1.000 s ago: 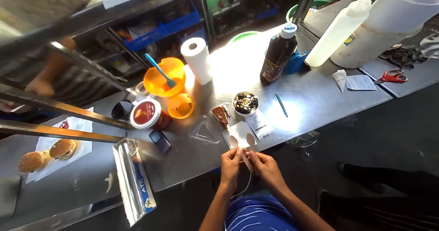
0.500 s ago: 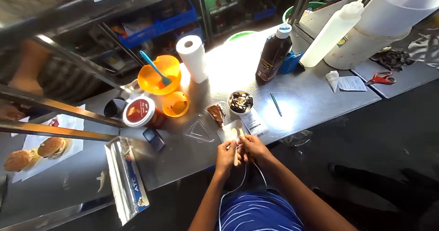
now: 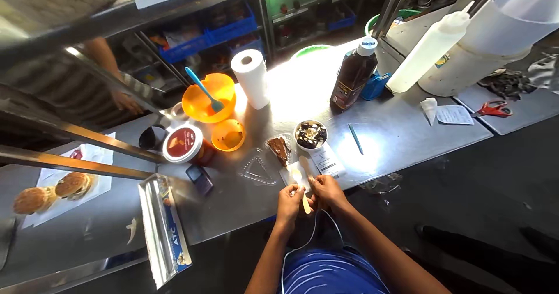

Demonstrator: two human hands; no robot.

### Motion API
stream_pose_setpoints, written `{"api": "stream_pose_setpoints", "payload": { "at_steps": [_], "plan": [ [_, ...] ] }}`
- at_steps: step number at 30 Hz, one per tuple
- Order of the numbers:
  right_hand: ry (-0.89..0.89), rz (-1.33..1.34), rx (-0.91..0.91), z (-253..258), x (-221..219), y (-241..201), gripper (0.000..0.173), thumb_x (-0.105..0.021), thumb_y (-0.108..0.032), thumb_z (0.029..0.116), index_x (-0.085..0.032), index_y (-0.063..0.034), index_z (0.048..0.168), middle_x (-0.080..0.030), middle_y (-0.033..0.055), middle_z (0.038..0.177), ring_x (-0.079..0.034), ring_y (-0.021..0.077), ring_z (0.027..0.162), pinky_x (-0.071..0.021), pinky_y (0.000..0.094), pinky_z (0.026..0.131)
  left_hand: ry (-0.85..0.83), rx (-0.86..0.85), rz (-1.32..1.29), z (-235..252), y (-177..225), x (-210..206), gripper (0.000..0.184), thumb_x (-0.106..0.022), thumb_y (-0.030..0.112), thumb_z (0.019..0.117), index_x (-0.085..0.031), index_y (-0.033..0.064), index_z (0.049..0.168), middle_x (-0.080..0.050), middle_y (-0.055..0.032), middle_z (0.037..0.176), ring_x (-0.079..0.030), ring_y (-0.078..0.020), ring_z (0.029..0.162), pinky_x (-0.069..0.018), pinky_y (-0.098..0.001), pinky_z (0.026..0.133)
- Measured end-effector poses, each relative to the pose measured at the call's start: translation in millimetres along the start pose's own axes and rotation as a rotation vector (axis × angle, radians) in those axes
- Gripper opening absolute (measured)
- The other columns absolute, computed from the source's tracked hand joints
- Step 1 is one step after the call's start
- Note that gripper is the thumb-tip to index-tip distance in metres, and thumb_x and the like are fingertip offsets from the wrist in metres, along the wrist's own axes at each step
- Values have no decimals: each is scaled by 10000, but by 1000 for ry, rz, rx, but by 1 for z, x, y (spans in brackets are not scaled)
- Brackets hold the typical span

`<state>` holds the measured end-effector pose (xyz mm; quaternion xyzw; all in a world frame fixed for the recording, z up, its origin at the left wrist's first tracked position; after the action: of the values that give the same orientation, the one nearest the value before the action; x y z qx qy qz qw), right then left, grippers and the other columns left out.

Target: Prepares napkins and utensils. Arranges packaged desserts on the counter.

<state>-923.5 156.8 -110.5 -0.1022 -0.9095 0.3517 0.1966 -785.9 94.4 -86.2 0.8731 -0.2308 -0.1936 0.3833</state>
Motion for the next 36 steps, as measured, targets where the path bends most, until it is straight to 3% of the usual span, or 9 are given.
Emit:
{"api": "stream_pose_setpoints", "payload": {
  "at_steps": [3,6,9,12,15,21,26,32,36],
  "plan": [
    [43,-78,2,0,5,-2,398,-496,-404,1079,-631,-54,948,-645,54,665,-607,154,505,-522,322,520,-32,68,20,-2,2,-6,281,-478,200,1103,-546,-42,1228,-706,-180,717,-686,-222,523,-571,-310,467],
    [52,-16,4,-5,9,-4,330,-528,-359,1070,-626,-45,1047,-645,73,728,-605,171,539,-523,338,539,-66,73,29,-1,2,-11,300,-466,207,1107,-483,-15,1308,-673,-155,701,-662,-208,510,-564,-310,469],
    [45,106,12,-13,10,-6,210,-524,-218,1066,-585,-23,1116,-670,82,733,-636,169,523,-554,328,514,-56,41,-26,0,7,-15,332,-532,123,1073,-454,-25,1359,-679,-165,777,-698,-234,595,-604,-346,536],
    [91,213,53,-19,13,-4,141,-530,-108,1036,-585,7,1097,-688,97,729,-661,179,530,-578,333,516,-35,21,-87,1,8,-15,402,-568,22,1030,-425,-40,1401,-689,-190,902,-723,-253,683,-630,-377,593],
    [134,233,49,-20,14,1,142,-537,-117,1039,-601,7,1067,-703,93,742,-682,187,556,-596,346,545,-52,3,-116,4,4,-12,430,-589,-34,998,-428,-75,1394,-702,-214,993,-741,-270,781,-645,-399,712],
    [126,174,44,-21,15,7,225,-512,-237,1070,-596,-30,1049,-679,76,685,-626,168,473,-545,316,470,-127,-93,-96,-1,3,-12,452,-636,-114,903,-483,-134,1328,-711,-205,1024,-739,-246,886,-622,-379,864],
    [115,179,69,-21,12,10,168,-495,-136,1054,-540,-9,1155,-645,77,717,-625,174,505,-563,335,505,-76,-159,48,11,0,-12,482,-631,-96,925,-467,-112,1378,-709,-177,972,-734,-200,802,-632,-347,791],
    [128,225,50,-23,6,14,143,-516,-160,1068,-527,-21,1103,-672,82,669,-637,181,460,-552,318,444,69,-183,178,20,-5,-6,390,-657,-54,931,-542,-103,1300,-713,-187,937,-744,-212,736,-654,-357,731],
    [149,195,35,-22,2,13,167,-503,-193,1077,-542,-31,1082,-676,80,661,-640,183,458,-556,324,448,119,-186,254,23,-7,-4,336,-670,-8,946,-571,-81,1258,-720,-161,842,-742,-212,671,-660,-363,681]
  ]
}}
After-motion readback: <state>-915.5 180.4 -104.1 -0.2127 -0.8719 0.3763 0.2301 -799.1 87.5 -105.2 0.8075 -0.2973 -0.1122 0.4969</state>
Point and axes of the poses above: each hand's wrist, its own z-axis towards the middle knuckle, its own x-axis out of the back of the hand, y = z × x, the point moved 6 cm from there along z, towards the middle knuckle
